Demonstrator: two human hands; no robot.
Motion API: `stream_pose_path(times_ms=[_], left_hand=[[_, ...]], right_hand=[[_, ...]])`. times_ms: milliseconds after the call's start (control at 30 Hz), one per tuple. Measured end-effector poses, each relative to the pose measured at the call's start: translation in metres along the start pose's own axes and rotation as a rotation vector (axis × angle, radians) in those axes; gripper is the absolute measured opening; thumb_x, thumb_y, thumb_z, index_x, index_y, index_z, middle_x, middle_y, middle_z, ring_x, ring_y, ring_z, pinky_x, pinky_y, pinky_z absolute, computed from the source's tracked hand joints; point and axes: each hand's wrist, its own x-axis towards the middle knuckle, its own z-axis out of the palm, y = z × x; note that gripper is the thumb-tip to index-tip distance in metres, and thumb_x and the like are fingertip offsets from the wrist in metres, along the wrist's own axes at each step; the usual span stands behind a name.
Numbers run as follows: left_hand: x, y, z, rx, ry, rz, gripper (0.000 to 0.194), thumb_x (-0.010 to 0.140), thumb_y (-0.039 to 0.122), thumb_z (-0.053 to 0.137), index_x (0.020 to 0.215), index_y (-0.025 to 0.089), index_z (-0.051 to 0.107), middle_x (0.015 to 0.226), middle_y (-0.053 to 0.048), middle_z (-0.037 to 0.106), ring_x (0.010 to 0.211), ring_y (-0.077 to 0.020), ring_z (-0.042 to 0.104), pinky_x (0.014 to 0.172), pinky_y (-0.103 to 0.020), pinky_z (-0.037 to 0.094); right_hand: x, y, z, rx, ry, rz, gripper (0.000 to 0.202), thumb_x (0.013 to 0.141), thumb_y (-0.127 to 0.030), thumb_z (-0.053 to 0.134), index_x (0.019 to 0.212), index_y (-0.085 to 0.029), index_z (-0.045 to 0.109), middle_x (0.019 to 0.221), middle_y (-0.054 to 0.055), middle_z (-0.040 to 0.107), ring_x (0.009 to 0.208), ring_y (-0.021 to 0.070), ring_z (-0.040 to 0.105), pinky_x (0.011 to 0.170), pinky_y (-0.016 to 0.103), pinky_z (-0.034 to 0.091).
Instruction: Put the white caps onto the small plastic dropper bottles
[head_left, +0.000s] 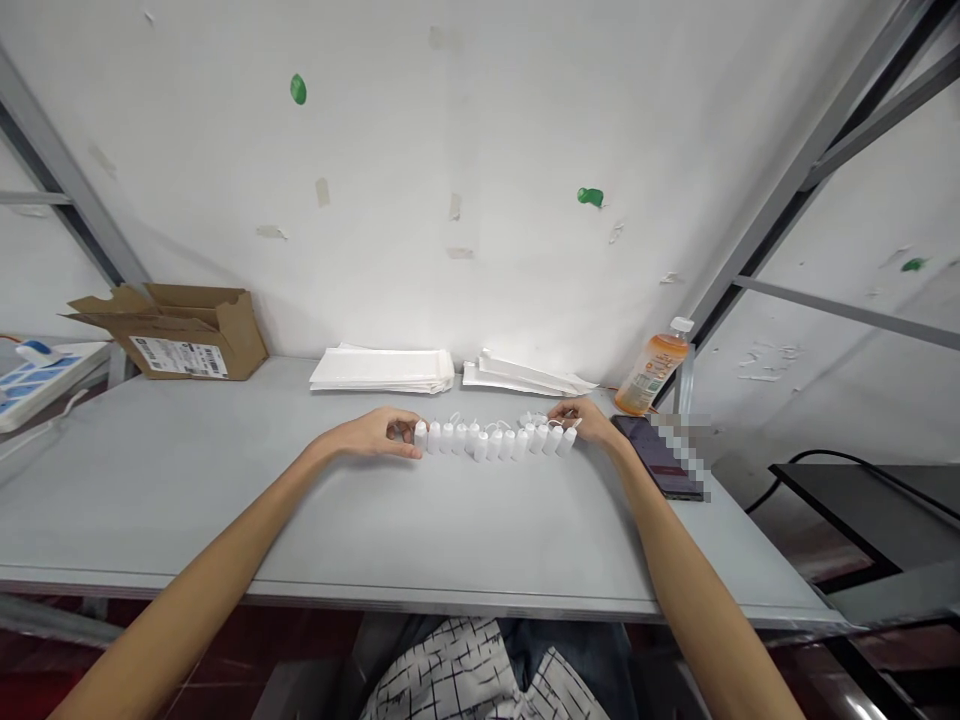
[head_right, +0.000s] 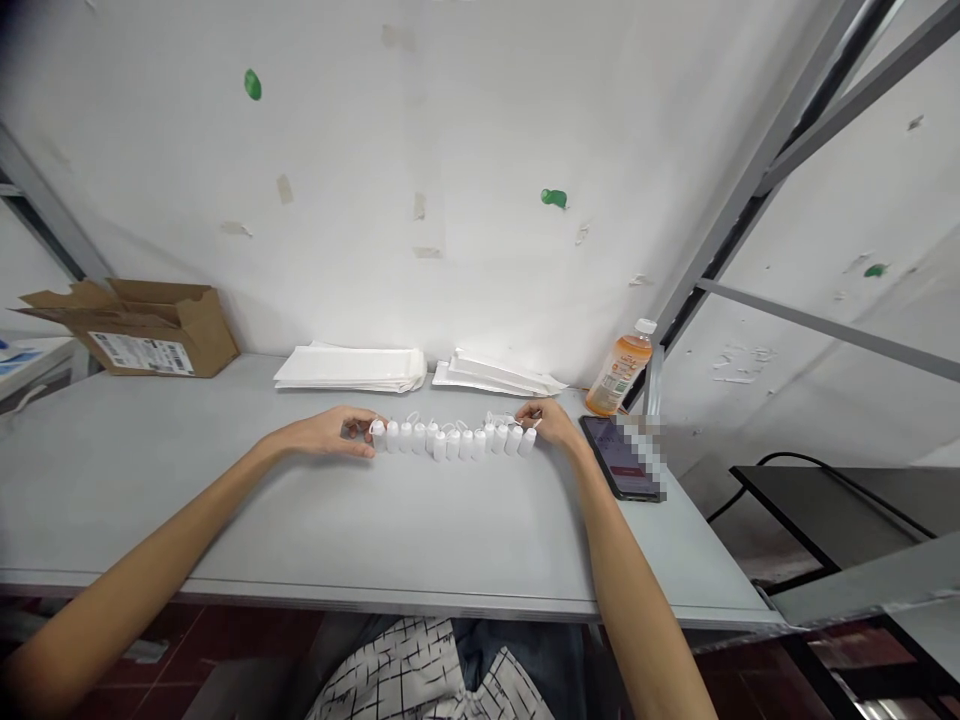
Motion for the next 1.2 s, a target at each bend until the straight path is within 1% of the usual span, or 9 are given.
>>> stream_pose_path(times_ms=[200,300,400,500,667,800,933,1033,1200], left_hand=[[-0.001,0.003,0.000,-0.007,-0.003,0.004,0.046,0.078,0.055,0.070,0.109,0.021,0.070,0.097,-0.004,0.068,0.091,-0.0218,0.059,0.074,-0.028,0.042],[-0.001,0.001,0.000,-0.002,-0.005,0.013,0.046,0.079,0.056,0.070,0.108,0.021,0.070,0.097,-0.004,0.068,0.090,-0.0215,0.059,0.075,-0.028,0.042],[-0.001,0.001,-0.001,0.004,-0.002,0.003,0.048,0.078,0.057,0.070,0.110,0.021,0.069,0.098,-0.004,0.068,0.091,-0.0215,0.059,0.074,-0.028,0.042],[-0.001,0.001,-0.001,0.013,0.008,-0.003,0.049,0.077,0.058,0.070,0.110,0.022,0.070,0.096,-0.004,0.068,0.090,-0.0218,0.059,0.073,-0.028,0.042],[-0.002,0.003,-0.001,0.026,0.007,-0.018,0.046,0.078,0.058,0.069,0.108,0.022,0.070,0.095,-0.003,0.068,0.090,-0.0212,0.059,0.073,-0.027,0.041],[-0.001,0.002,-0.001,0.033,-0.004,0.003,0.043,0.079,0.057,0.068,0.106,0.023,0.071,0.096,-0.002,0.068,0.090,-0.0211,0.059,0.074,-0.027,0.041],[-0.001,0.001,-0.001,0.021,-0.007,0.000,0.045,0.080,0.056,0.069,0.112,0.024,0.070,0.099,-0.003,0.067,0.093,-0.0215,0.058,0.076,-0.028,0.041],[-0.001,0.000,-0.001,0.021,-0.008,-0.001,0.045,0.079,0.057,0.069,0.109,0.023,0.071,0.096,-0.003,0.067,0.090,-0.0211,0.059,0.074,-0.027,0.041],[0.000,-0.002,-0.001,0.026,0.012,0.000,0.042,0.078,0.056,0.069,0.105,0.023,0.071,0.096,-0.003,0.068,0.088,-0.0206,0.059,0.073,-0.028,0.042]], right_hand=[[-0.003,-0.001,0.000,0.016,0.036,0.001,0.016,0.065,-0.034,0.065,0.068,-0.018,0.068,0.069,0.003,0.069,0.066,0.0164,0.057,0.062,0.027,0.044],[-0.006,-0.004,-0.001,0.091,0.066,0.052,0.023,0.070,-0.042,0.064,0.074,-0.019,0.062,0.071,0.003,0.067,0.058,0.0148,0.056,0.051,0.026,0.043],[-0.010,-0.009,-0.003,0.186,0.118,0.089,0.031,0.074,-0.049,0.065,0.081,-0.020,0.056,0.083,0.005,0.068,0.054,0.0150,0.060,0.043,0.025,0.043],[-0.011,-0.012,-0.007,0.165,0.223,0.039,0.036,0.077,-0.054,0.064,0.083,-0.020,0.055,0.090,0.007,0.068,0.058,0.0165,0.065,0.043,0.026,0.048],[-0.013,-0.012,-0.018,0.043,0.425,-0.052,0.042,0.081,-0.062,0.059,0.082,-0.019,0.059,0.083,0.006,0.067,0.062,0.0185,0.067,0.043,0.026,0.050],[-0.019,-0.014,-0.028,-0.027,0.527,-0.048,0.040,0.084,-0.059,0.057,0.085,-0.019,0.062,0.073,0.005,0.067,0.061,0.0187,0.065,0.045,0.027,0.050],[-0.026,-0.023,-0.039,-0.013,0.621,-0.032,0.039,0.078,-0.058,0.061,0.082,-0.019,0.064,0.073,0.006,0.068,0.062,0.0197,0.064,0.043,0.027,0.049],[-0.033,-0.030,-0.046,0.028,0.621,0.001,0.039,0.072,-0.056,0.067,0.076,-0.017,0.066,0.064,0.005,0.065,0.055,0.0174,0.059,0.043,0.028,0.048],[-0.046,-0.040,-0.058,0.089,0.485,0.038,0.039,0.066,-0.054,0.076,0.070,-0.015,0.070,0.062,0.006,0.065,0.054,0.0158,0.057,0.043,0.025,0.046]])
